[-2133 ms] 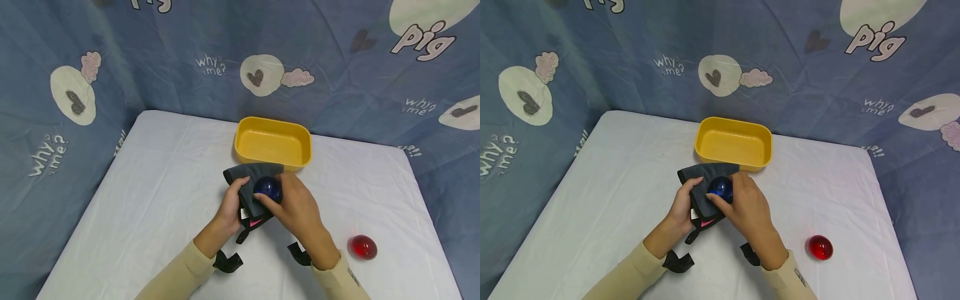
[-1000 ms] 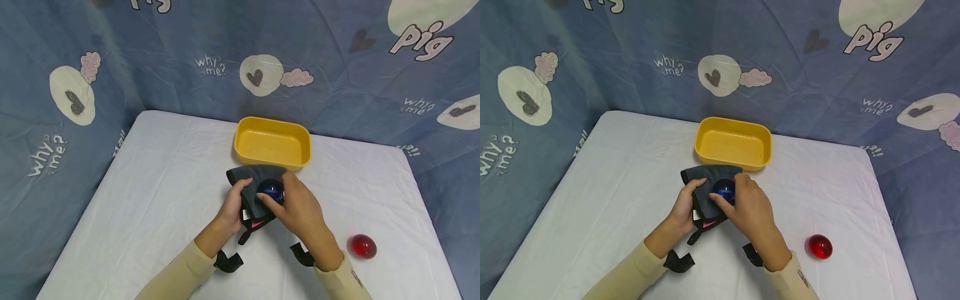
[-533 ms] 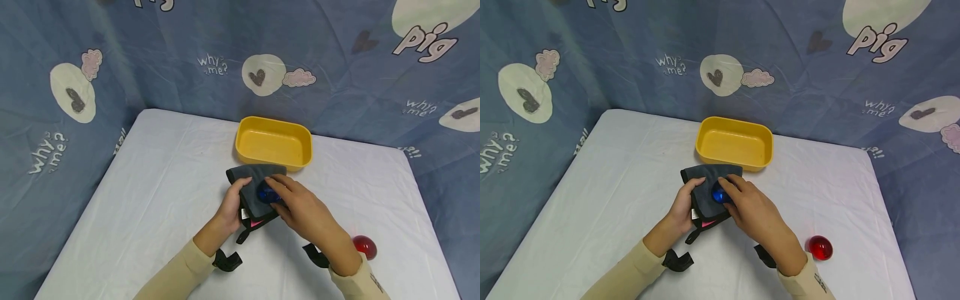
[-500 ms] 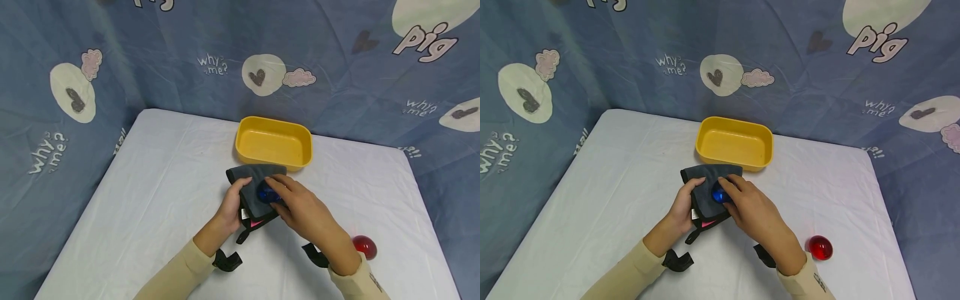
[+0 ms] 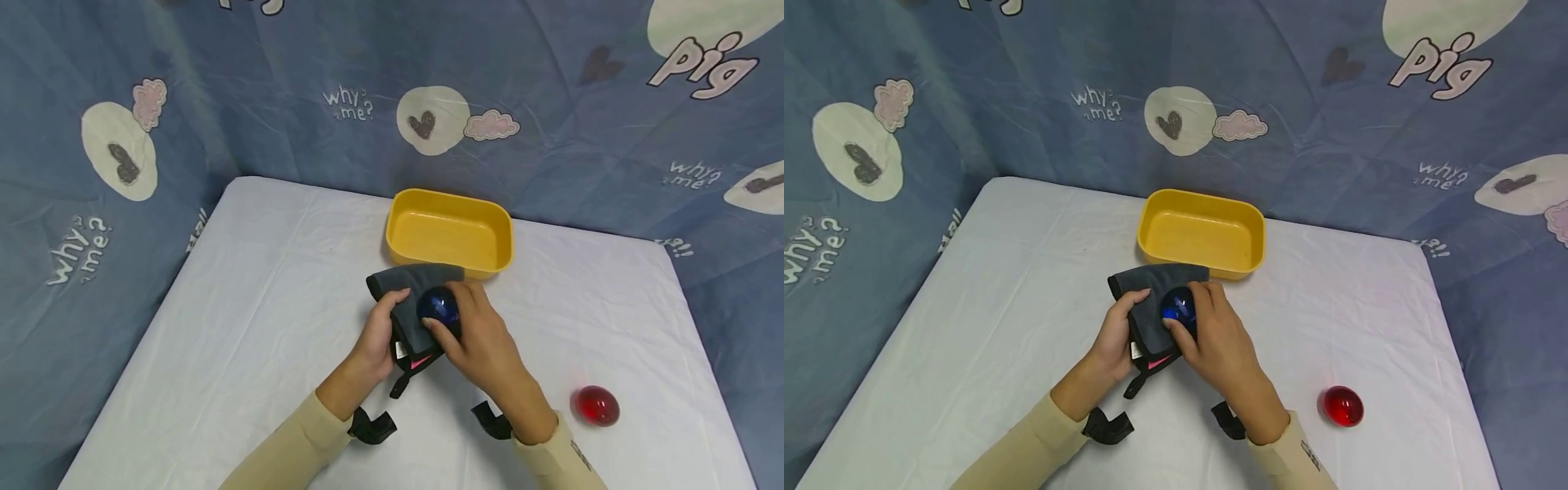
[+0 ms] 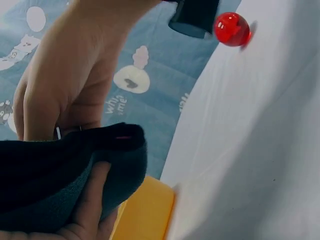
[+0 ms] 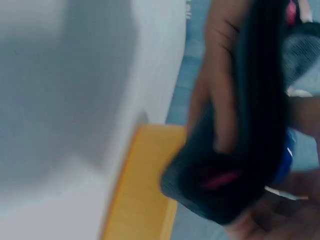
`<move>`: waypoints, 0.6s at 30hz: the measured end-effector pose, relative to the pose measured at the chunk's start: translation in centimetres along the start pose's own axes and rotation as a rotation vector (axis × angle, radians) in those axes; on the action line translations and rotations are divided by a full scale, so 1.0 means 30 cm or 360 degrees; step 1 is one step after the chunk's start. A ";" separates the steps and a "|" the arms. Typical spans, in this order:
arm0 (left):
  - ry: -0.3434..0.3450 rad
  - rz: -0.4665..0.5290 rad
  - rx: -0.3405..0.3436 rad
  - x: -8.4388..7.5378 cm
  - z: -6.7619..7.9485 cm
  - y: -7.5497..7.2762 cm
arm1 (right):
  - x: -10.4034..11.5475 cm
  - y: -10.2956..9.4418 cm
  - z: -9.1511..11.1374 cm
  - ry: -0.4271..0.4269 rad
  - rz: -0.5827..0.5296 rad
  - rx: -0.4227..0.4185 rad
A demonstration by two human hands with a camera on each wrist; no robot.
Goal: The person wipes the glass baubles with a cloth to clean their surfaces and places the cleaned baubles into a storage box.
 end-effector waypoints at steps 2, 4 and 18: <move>0.0031 0.0014 -0.0031 -0.003 0.004 -0.001 | 0.001 0.016 -0.003 0.0054 -0.0055 -0.0082; 0.0052 0.0042 -0.0052 -0.002 0.006 -0.005 | 0.001 0.027 -0.008 0.0097 -0.0093 -0.0159; 0.0129 0.0003 -0.0299 -0.047 0.073 -0.059 | -0.113 0.023 -0.115 0.0281 -0.0213 -0.0442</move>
Point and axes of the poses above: each hand's wrist, its own z-axis away from the middle knuckle, its own y-axis out of the palm, x = y × z, the point moved 2 cm from there along -z, towards the middle knuckle, and after that the axes turned 6 degrees about y, right-handed, at the moved point
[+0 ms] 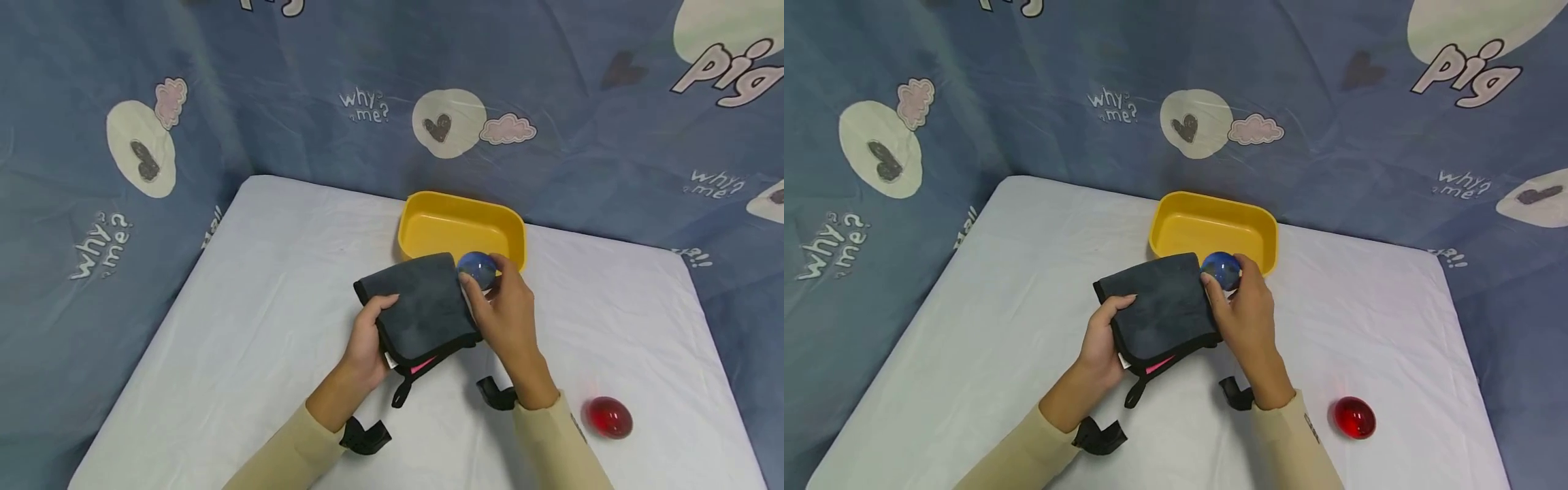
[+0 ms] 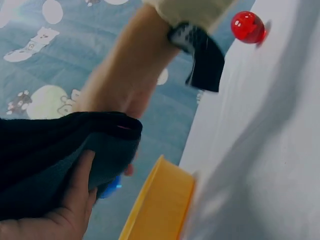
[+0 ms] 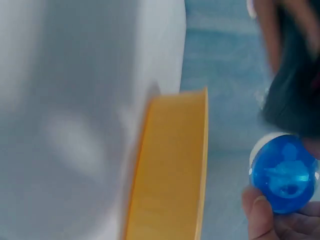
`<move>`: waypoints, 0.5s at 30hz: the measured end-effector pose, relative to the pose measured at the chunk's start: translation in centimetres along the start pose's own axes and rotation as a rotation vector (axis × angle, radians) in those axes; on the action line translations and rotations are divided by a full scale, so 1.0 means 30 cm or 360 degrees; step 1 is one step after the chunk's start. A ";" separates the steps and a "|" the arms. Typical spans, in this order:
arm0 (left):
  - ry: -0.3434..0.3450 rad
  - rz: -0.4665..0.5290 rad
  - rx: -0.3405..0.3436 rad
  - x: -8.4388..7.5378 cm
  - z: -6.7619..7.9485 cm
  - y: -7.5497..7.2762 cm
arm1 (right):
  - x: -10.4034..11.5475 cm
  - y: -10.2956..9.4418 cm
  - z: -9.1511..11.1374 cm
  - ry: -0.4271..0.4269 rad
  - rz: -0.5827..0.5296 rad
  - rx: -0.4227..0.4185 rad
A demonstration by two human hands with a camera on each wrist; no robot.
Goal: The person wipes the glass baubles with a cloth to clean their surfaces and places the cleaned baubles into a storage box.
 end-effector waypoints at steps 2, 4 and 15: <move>0.0012 -0.0031 -0.0018 -0.017 0.010 -0.008 | -0.025 0.001 -0.042 0.0041 0.0002 0.0009; 0.0027 -0.0041 -0.0023 -0.031 0.020 -0.020 | -0.050 0.009 -0.082 0.0075 0.0030 0.0047; 0.0062 -0.0090 -0.0085 -0.062 0.059 -0.083 | -0.115 0.099 -0.229 0.0236 0.0351 0.0490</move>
Point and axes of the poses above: each hand's wrist, its own z-axis away from the middle knuckle, its own y-axis out of the palm, x = y × z, the point moved 2 cm from there along -z, towards the middle knuckle, and after that the axes turned 6 degrees about y, right-handed, at the moved point
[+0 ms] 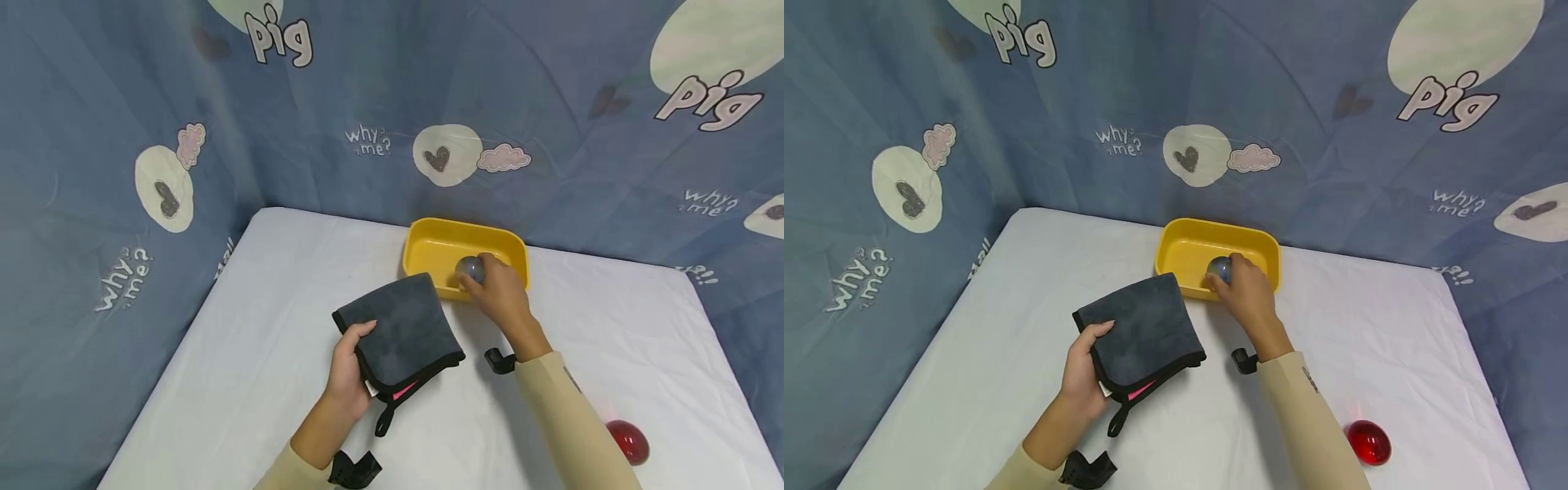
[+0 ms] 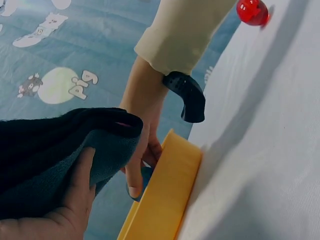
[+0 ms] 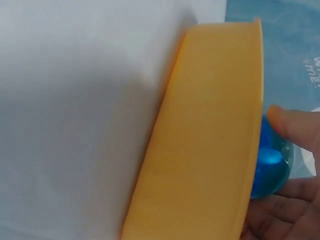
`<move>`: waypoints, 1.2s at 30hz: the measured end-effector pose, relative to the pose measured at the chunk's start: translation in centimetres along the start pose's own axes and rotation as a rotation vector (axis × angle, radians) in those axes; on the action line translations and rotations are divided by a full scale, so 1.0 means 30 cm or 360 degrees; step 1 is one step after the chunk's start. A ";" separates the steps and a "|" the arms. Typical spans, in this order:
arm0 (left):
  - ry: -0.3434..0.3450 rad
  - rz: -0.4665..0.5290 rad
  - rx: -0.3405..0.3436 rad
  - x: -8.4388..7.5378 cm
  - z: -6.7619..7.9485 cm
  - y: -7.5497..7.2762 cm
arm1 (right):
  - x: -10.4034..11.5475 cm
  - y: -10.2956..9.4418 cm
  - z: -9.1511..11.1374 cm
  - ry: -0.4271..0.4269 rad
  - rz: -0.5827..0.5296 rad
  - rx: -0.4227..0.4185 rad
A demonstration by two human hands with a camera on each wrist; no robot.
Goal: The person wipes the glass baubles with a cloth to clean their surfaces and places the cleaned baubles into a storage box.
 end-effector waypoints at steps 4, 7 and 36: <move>0.0008 0.0005 0.0034 0.001 0.002 -0.008 | 0.002 0.014 -0.022 0.0006 0.0070 0.0067; 0.0018 0.0013 0.0066 0.000 -0.002 -0.008 | 0.002 0.018 -0.037 0.0022 0.0094 0.0096; -0.0004 0.0056 0.0022 0.015 -0.022 0.004 | -0.018 0.030 -0.078 0.0299 0.0138 0.0372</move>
Point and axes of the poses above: each hand's wrist, its own z-axis away from the middle knuckle, its own y-axis out of the palm, x = y × z, the point moved 2 cm from there along -z, towards the middle knuckle, and after that the axes turned 6 degrees about y, right-handed, at the moved point
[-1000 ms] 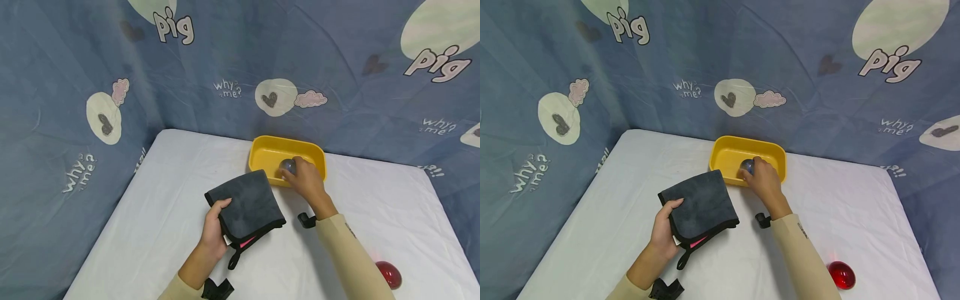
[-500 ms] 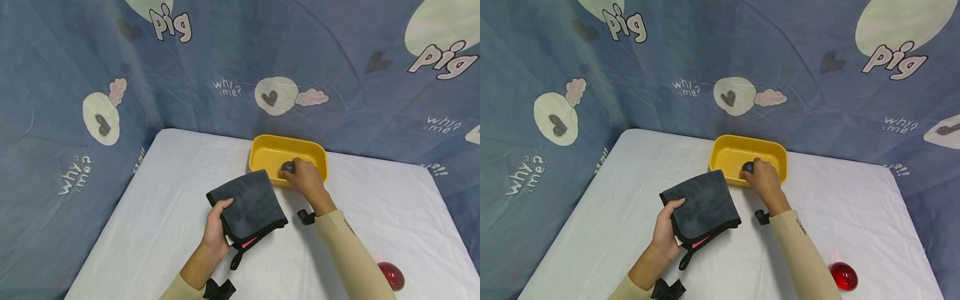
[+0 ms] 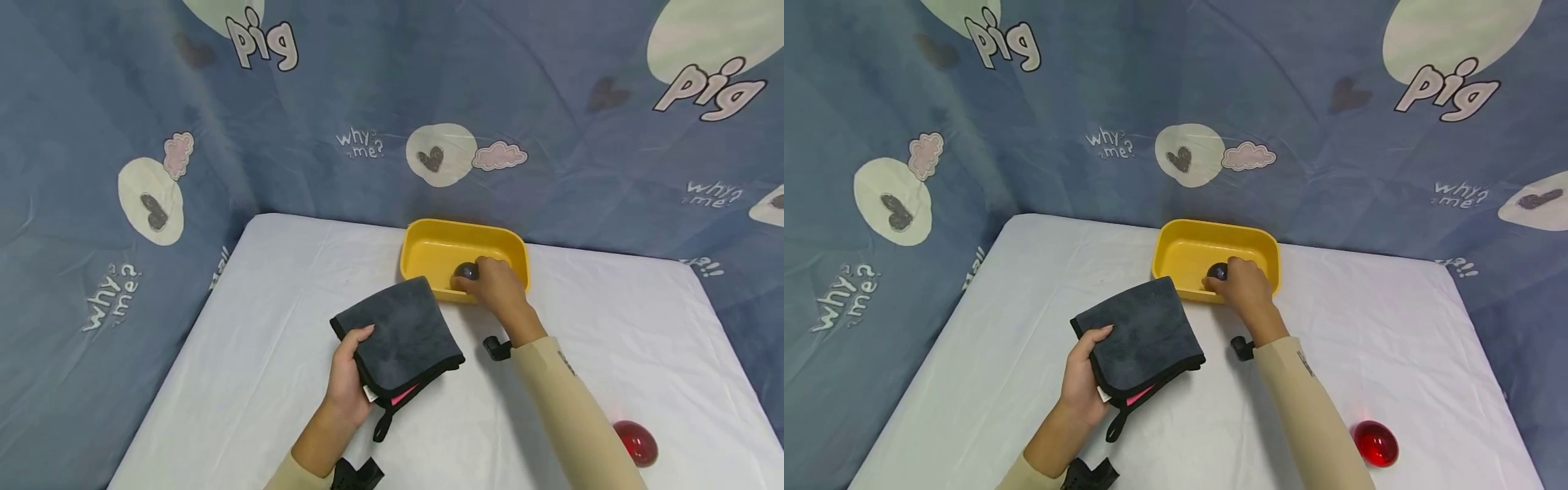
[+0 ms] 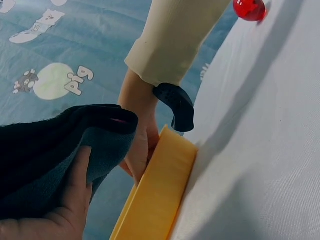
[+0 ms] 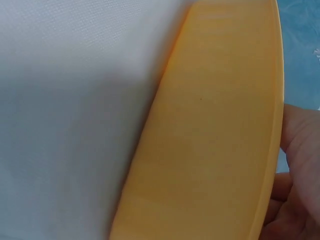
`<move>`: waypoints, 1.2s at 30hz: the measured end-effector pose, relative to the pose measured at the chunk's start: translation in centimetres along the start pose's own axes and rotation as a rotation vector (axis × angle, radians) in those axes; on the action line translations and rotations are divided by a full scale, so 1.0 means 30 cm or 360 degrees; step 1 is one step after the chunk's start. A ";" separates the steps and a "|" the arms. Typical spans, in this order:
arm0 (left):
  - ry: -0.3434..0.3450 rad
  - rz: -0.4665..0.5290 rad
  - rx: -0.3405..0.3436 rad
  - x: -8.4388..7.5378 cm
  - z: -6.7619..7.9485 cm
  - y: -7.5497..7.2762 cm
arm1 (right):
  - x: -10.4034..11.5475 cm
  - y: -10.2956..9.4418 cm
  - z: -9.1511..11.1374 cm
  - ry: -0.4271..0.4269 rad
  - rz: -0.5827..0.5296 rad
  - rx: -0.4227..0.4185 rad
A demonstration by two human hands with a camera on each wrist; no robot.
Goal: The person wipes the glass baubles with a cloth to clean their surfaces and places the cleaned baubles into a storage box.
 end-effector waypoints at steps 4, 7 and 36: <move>-0.0012 0.0036 -0.0021 0.016 0.008 -0.010 | -0.014 0.032 0.011 0.0024 0.0006 0.0039; -0.0009 0.0061 0.0014 0.024 0.006 -0.006 | -0.030 0.037 0.022 0.0038 -0.0006 0.0023; -0.0028 0.0056 0.0107 0.045 -0.048 0.051 | -0.354 -0.106 0.548 -0.0131 0.0300 -0.0493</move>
Point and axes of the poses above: each hand's wrist, its own z-axis away from the middle knuckle, its own y-axis out of the palm, x = y × z, the point moved 2 cm from there along -z, towards the middle knuckle, and after that the axes turned 6 degrees about y, right-handed, at the moved point
